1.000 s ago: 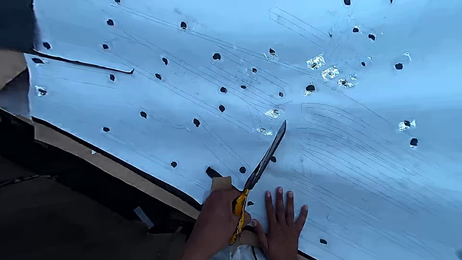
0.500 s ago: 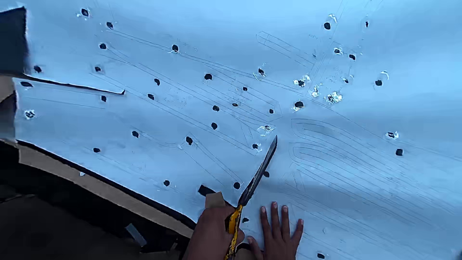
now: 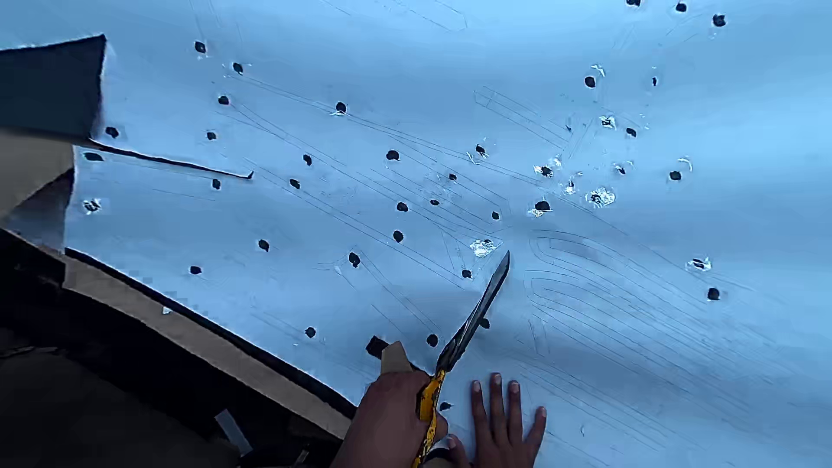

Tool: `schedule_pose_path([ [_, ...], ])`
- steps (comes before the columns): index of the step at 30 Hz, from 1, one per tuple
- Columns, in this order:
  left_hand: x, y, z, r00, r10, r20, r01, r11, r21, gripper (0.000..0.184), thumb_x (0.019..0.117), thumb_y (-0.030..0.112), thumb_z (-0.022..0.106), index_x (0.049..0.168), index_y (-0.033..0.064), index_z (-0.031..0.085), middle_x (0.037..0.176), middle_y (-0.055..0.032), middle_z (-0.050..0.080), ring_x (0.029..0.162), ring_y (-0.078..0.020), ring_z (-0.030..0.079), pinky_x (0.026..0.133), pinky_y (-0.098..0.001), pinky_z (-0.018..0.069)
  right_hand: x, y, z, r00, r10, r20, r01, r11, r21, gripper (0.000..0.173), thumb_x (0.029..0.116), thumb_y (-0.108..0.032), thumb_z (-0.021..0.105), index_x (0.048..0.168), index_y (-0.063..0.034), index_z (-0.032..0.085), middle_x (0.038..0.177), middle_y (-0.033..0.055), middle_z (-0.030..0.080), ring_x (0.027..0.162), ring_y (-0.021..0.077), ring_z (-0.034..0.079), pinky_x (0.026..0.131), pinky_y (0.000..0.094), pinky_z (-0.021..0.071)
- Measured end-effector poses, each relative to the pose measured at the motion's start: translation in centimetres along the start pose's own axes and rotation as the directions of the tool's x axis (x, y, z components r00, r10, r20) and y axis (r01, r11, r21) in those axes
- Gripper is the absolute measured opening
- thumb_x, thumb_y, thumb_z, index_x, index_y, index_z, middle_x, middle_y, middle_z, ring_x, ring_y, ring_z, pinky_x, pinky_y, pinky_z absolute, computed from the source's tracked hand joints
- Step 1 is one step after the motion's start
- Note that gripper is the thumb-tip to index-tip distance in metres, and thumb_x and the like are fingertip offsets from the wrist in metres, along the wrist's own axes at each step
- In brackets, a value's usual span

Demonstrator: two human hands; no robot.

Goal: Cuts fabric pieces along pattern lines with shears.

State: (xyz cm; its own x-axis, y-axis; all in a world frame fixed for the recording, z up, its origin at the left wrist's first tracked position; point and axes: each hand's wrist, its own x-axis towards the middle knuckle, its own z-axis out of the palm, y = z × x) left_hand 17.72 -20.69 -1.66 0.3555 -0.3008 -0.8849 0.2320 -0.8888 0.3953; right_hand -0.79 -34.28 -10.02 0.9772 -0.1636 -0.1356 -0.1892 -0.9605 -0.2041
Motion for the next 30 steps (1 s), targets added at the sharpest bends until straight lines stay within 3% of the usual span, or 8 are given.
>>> schedule_pose_path([
  [9, 0.5, 0.2, 0.0, 1.0, -0.006, -0.007, 0.006, 1.0, -0.003, 0.026, 0.0863, 0.023, 0.075, 0.101, 0.0023, 0.072, 0.087, -0.0123, 0.069, 0.08, -0.0265, 0.067, 0.076, -0.0466, 0.0538, 0.1, 0.1, 0.0, 1.0, -0.003, -0.001, 0.003, 1.0, 0.009, 0.077, 0.0996, -0.073, 0.019, 0.154, -0.0268, 0.047, 0.162, 0.0054, 0.041, 0.156, 0.0268, 0.021, 0.118, 0.065, -0.0013],
  [14, 0.8, -0.4, 0.4, 0.999, 0.011, -0.046, -0.013, 0.999, -0.047, 0.024, 0.0819, 0.022, 0.076, 0.096, 0.0041, 0.072, 0.082, -0.0086, 0.068, 0.074, -0.0223, 0.065, 0.071, -0.0429, 0.0535, 0.0, 0.1, 0.1, 1.0, 0.002, -0.004, -0.002, 1.0, 0.008, 0.076, 0.099, -0.073, 0.019, 0.156, -0.0287, 0.044, 0.164, 0.0026, 0.038, 0.158, 0.0239, 0.016, 0.119, 0.063, -0.0043],
  [19, 1.1, -0.6, 0.6, 0.999, 0.007, -0.048, -0.012, 0.994, -0.107, 0.022, 0.0816, 0.021, 0.076, 0.096, 0.0049, 0.072, 0.082, -0.0062, 0.068, 0.073, -0.0187, 0.066, 0.071, -0.0397, 0.0547, 0.1, 0.2, 0.1, 1.0, -0.004, -0.015, 0.004, 1.0, -0.007, 0.077, 0.099, -0.074, 0.019, 0.155, -0.0275, 0.045, 0.163, 0.004, 0.039, 0.157, 0.0251, 0.019, 0.119, 0.0634, -0.0017],
  [30, 0.5, 0.8, -0.2, 1.0, -0.009, 0.0, 0.009, 0.999, -0.032, 0.026, 0.0867, 0.026, 0.075, 0.101, 0.0042, 0.071, 0.088, -0.0104, 0.068, 0.081, -0.0243, 0.066, 0.076, -0.0449, 0.0533, 0.2, 0.1, -0.1, 1.0, -0.003, -0.01, 0.003, 1.0, 0.001, 0.078, 0.0992, -0.073, 0.018, 0.155, -0.0263, 0.046, 0.163, 0.0051, 0.04, 0.157, 0.0262, 0.019, 0.119, 0.0638, -0.0013],
])
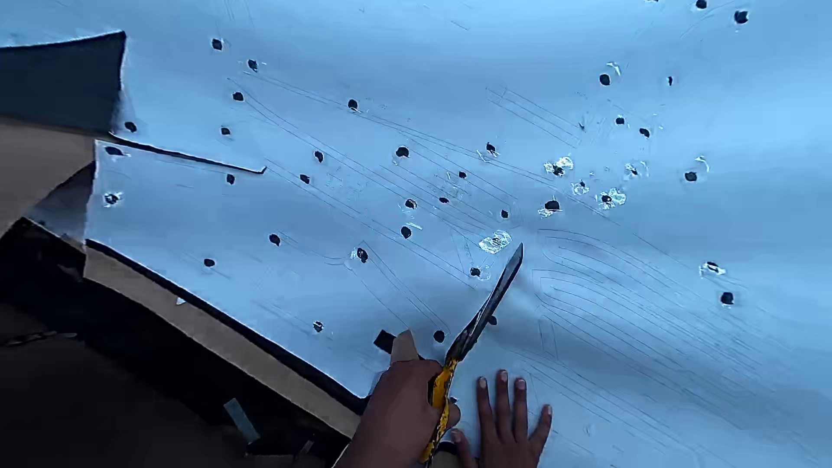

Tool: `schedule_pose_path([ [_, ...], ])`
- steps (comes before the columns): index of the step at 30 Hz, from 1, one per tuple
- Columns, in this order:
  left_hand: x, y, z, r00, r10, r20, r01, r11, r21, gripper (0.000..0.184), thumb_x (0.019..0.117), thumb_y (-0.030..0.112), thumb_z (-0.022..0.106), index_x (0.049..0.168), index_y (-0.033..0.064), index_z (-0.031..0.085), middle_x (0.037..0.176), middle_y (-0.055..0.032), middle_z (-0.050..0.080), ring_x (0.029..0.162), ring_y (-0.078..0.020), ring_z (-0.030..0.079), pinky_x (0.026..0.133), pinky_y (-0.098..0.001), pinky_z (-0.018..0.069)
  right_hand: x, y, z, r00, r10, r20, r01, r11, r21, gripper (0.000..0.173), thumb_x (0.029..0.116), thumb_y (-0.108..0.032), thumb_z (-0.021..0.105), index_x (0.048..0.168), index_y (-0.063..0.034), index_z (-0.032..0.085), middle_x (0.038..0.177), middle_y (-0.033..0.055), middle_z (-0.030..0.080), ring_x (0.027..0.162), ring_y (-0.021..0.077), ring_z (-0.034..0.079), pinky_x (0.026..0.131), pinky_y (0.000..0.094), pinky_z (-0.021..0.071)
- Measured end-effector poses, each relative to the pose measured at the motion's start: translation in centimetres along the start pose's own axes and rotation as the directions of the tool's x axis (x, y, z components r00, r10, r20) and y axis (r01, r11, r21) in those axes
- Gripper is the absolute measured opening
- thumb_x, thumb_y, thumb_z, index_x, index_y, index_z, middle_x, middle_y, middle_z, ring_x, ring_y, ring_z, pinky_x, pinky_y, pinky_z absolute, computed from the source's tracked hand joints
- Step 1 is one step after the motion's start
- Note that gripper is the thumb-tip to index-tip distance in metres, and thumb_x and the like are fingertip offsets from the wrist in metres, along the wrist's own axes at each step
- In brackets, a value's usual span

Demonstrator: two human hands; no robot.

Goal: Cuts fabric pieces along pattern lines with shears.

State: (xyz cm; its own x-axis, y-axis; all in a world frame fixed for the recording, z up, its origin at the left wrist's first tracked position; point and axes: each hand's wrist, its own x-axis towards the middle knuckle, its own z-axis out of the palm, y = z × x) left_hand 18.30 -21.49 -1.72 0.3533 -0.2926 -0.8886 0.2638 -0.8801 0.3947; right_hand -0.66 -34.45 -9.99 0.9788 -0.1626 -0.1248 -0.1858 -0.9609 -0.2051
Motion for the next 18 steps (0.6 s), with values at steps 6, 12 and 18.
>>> schedule_pose_path([
  [6, 0.3, 1.3, -0.3, 1.0, -0.018, -0.005, 0.018, 1.0, 0.008, 0.027, 0.0883, 0.028, 0.075, 0.102, 0.0047, 0.071, 0.088, -0.0099, 0.068, 0.082, -0.0237, 0.066, 0.077, -0.0438, 0.0528, 0.0, 0.1, 0.1, 1.0, -0.001, -0.001, 0.001, 1.0, -0.003, 0.077, 0.0993, -0.073, 0.018, 0.156, -0.0271, 0.044, 0.165, 0.0039, 0.037, 0.158, 0.0252, 0.017, 0.119, 0.0644, -0.0032],
  [12, 0.3, 1.7, -0.6, 1.0, -0.019, 0.007, 0.018, 0.998, 0.061, 0.024, 0.0898, 0.025, 0.073, 0.101, 0.0042, 0.071, 0.087, -0.0106, 0.068, 0.081, -0.0252, 0.065, 0.077, -0.0447, 0.0524, 0.0, 0.0, 0.0, 1.0, -0.001, 0.004, 0.001, 1.0, 0.008, 0.077, 0.0994, -0.073, 0.019, 0.156, -0.0269, 0.044, 0.165, 0.0042, 0.037, 0.158, 0.0254, 0.016, 0.119, 0.0638, -0.0039],
  [18, 0.5, 1.4, -0.5, 1.0, -0.021, 0.0, 0.021, 0.999, 0.047, 0.023, 0.09, 0.025, 0.074, 0.101, 0.0047, 0.071, 0.086, -0.0093, 0.068, 0.08, -0.0239, 0.065, 0.077, -0.0437, 0.0525, -0.1, 0.0, 0.2, 1.0, -0.005, -0.011, 0.005, 1.0, 0.008, 0.077, 0.099, -0.074, 0.019, 0.155, -0.027, 0.045, 0.164, 0.0036, 0.037, 0.158, 0.0247, 0.016, 0.119, 0.0625, -0.0046],
])
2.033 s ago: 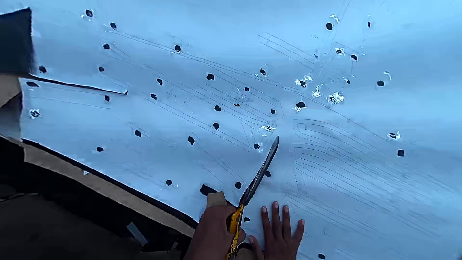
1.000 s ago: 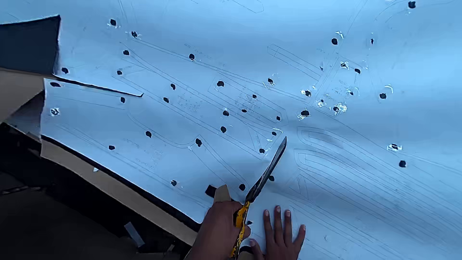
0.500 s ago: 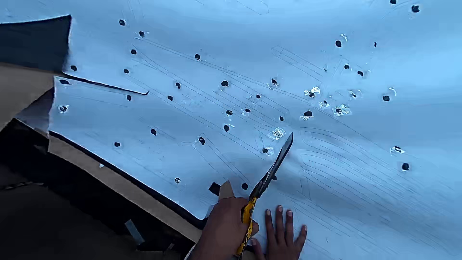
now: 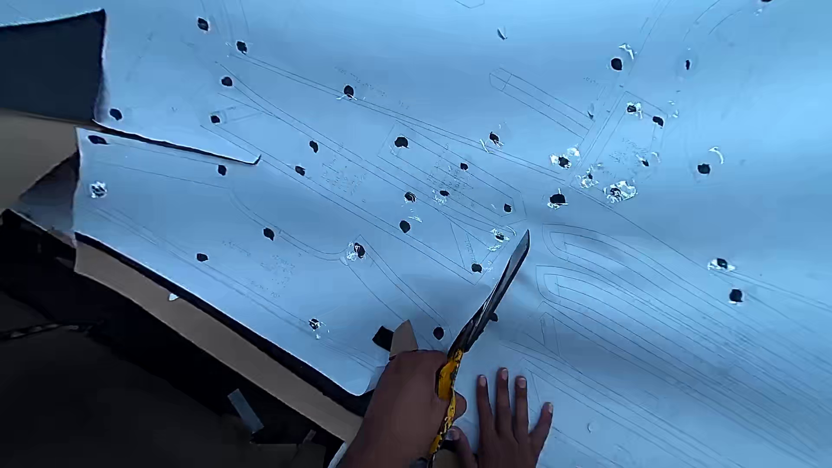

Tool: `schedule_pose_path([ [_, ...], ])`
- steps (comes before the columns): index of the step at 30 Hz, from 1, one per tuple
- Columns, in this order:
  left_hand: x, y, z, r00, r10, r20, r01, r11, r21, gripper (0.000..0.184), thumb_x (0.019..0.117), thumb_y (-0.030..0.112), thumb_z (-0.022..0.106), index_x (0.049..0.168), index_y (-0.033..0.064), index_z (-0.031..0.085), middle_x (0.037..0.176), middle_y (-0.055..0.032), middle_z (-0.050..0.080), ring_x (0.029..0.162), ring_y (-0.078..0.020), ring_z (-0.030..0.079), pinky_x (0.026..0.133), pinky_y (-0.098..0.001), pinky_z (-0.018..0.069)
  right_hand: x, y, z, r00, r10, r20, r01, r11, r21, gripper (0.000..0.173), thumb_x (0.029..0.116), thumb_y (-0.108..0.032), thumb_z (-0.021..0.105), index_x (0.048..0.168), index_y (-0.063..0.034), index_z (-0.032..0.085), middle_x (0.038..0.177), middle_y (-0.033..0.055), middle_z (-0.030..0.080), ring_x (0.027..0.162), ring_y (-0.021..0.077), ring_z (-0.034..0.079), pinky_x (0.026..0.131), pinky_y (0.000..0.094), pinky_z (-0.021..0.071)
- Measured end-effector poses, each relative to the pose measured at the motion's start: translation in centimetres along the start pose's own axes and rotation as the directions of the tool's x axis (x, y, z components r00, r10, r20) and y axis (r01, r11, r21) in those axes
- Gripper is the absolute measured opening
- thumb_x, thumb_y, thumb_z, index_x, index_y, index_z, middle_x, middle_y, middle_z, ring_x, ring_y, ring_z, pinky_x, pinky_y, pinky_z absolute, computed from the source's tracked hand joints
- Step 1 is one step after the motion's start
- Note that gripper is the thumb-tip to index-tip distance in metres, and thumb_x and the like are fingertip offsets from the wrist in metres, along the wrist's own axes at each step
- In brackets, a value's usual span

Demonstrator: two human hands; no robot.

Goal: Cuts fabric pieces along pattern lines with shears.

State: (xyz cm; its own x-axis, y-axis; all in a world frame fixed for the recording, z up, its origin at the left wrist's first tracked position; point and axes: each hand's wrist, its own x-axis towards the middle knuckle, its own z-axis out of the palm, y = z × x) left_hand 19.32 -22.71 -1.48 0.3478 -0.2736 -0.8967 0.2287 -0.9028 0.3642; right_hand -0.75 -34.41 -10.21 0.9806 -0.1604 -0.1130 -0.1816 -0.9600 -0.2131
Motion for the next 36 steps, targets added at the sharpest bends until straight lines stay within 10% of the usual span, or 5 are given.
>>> schedule_pose_path([
  [36, 1.5, 0.6, -0.5, 0.999, 0.021, -0.038, -0.022, 0.999, -0.05, 0.021, 0.0875, 0.025, 0.075, 0.099, 0.0078, 0.072, 0.083, -0.0042, 0.068, 0.075, -0.0173, 0.064, 0.074, -0.039, 0.0529, -0.1, -0.3, 0.1, 1.0, 0.012, -0.002, -0.012, 1.0, -0.019, 0.079, 0.0966, -0.077, 0.019, 0.156, -0.03, 0.042, 0.166, 0.0002, 0.034, 0.158, 0.0215, 0.012, 0.119, 0.0621, -0.0062],
])
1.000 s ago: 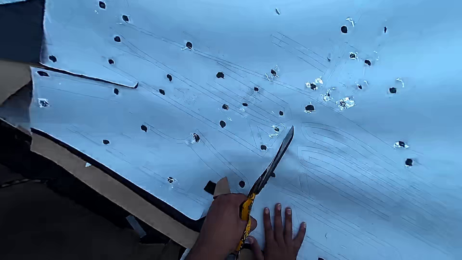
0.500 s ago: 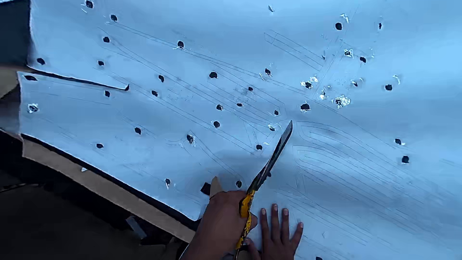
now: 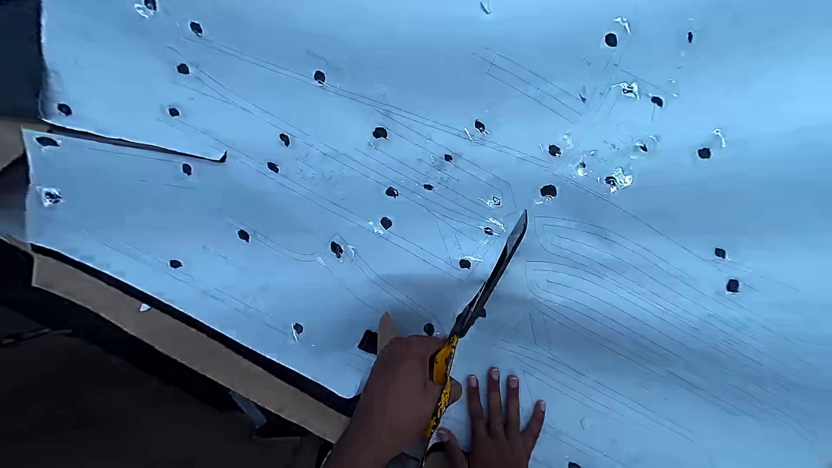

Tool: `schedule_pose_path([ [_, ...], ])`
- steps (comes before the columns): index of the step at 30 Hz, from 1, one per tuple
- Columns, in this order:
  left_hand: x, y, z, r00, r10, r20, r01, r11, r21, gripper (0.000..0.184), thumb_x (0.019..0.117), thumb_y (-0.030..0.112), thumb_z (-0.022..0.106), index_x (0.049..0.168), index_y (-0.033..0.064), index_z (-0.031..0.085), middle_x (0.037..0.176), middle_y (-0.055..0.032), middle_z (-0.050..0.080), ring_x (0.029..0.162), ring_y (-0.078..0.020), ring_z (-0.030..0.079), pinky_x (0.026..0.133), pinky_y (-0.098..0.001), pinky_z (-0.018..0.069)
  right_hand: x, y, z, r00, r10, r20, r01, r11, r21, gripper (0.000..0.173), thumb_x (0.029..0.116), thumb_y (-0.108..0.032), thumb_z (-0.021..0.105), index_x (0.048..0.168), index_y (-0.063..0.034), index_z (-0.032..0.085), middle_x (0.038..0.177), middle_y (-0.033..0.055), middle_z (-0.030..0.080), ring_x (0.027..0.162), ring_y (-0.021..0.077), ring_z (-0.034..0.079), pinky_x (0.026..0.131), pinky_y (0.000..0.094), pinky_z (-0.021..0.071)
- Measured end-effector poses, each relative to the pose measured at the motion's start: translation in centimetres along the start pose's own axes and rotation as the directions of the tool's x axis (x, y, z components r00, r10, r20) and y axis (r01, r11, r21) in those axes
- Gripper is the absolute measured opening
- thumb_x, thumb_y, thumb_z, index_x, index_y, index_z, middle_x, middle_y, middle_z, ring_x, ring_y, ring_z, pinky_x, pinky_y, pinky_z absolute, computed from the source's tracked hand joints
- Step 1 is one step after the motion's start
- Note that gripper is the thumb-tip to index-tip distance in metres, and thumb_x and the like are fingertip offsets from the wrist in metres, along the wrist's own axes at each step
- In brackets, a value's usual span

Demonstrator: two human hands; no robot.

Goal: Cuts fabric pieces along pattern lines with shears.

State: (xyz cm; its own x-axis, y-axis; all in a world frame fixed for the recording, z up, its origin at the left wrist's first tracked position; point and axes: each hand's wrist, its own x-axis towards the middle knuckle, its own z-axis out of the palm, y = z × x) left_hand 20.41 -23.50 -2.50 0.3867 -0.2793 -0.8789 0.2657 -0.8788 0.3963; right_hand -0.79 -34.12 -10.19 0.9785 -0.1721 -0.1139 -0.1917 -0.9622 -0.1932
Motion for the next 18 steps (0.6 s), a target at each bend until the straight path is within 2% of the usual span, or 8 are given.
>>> schedule_pose_path([
  [8, 0.5, -0.4, -0.2, 0.999, -0.026, 0.025, 0.028, 0.997, -0.071, 0.02, 0.0863, 0.022, 0.077, 0.099, 0.0083, 0.072, 0.083, -0.0029, 0.068, 0.073, -0.0142, 0.064, 0.072, -0.0348, 0.0542, 0.0, 0.0, 0.2, 1.0, -0.009, -0.009, 0.009, 1.0, -0.004, 0.081, 0.0963, -0.077, 0.018, 0.157, -0.0291, 0.041, 0.166, 0.001, 0.034, 0.158, 0.0221, 0.012, 0.119, 0.0622, -0.0053],
  [12, 0.5, -0.2, -0.5, 0.999, -0.001, 0.042, 0.003, 0.999, -0.044, 0.023, 0.0863, 0.023, 0.076, 0.101, 0.0058, 0.072, 0.086, -0.0062, 0.069, 0.077, -0.0185, 0.065, 0.075, -0.0393, 0.0543, 0.1, 0.0, 0.2, 1.0, -0.006, 0.001, 0.006, 1.0, -0.008, 0.081, 0.0963, -0.077, 0.019, 0.156, -0.0277, 0.043, 0.164, 0.0032, 0.037, 0.158, 0.0244, 0.015, 0.119, 0.0622, -0.0044],
  [15, 0.2, 0.9, -1.3, 0.997, 0.008, 0.082, -0.009, 1.0, 0.008, 0.028, 0.0887, 0.027, 0.075, 0.104, 0.0045, 0.07, 0.089, -0.0093, 0.067, 0.082, -0.0227, 0.065, 0.077, -0.0434, 0.0529, 0.3, -0.1, -0.1, 1.0, -0.007, 0.023, 0.007, 1.0, -0.014, 0.081, 0.0969, -0.077, 0.02, 0.154, -0.0264, 0.047, 0.161, 0.0066, 0.042, 0.155, 0.0276, 0.023, 0.118, 0.065, 0.0015],
  [18, 0.3, 2.0, -1.6, 0.997, 0.009, 0.074, -0.011, 1.0, 0.025, 0.029, 0.09, 0.029, 0.074, 0.106, 0.0046, 0.071, 0.092, -0.0102, 0.068, 0.085, -0.0241, 0.065, 0.08, -0.0449, 0.0525, 0.2, -0.1, -0.3, 1.0, -0.009, 0.021, 0.009, 1.0, -0.013, 0.08, 0.0973, -0.076, 0.022, 0.153, -0.0255, 0.05, 0.16, 0.0076, 0.044, 0.154, 0.0288, 0.026, 0.118, 0.0658, 0.0034],
])
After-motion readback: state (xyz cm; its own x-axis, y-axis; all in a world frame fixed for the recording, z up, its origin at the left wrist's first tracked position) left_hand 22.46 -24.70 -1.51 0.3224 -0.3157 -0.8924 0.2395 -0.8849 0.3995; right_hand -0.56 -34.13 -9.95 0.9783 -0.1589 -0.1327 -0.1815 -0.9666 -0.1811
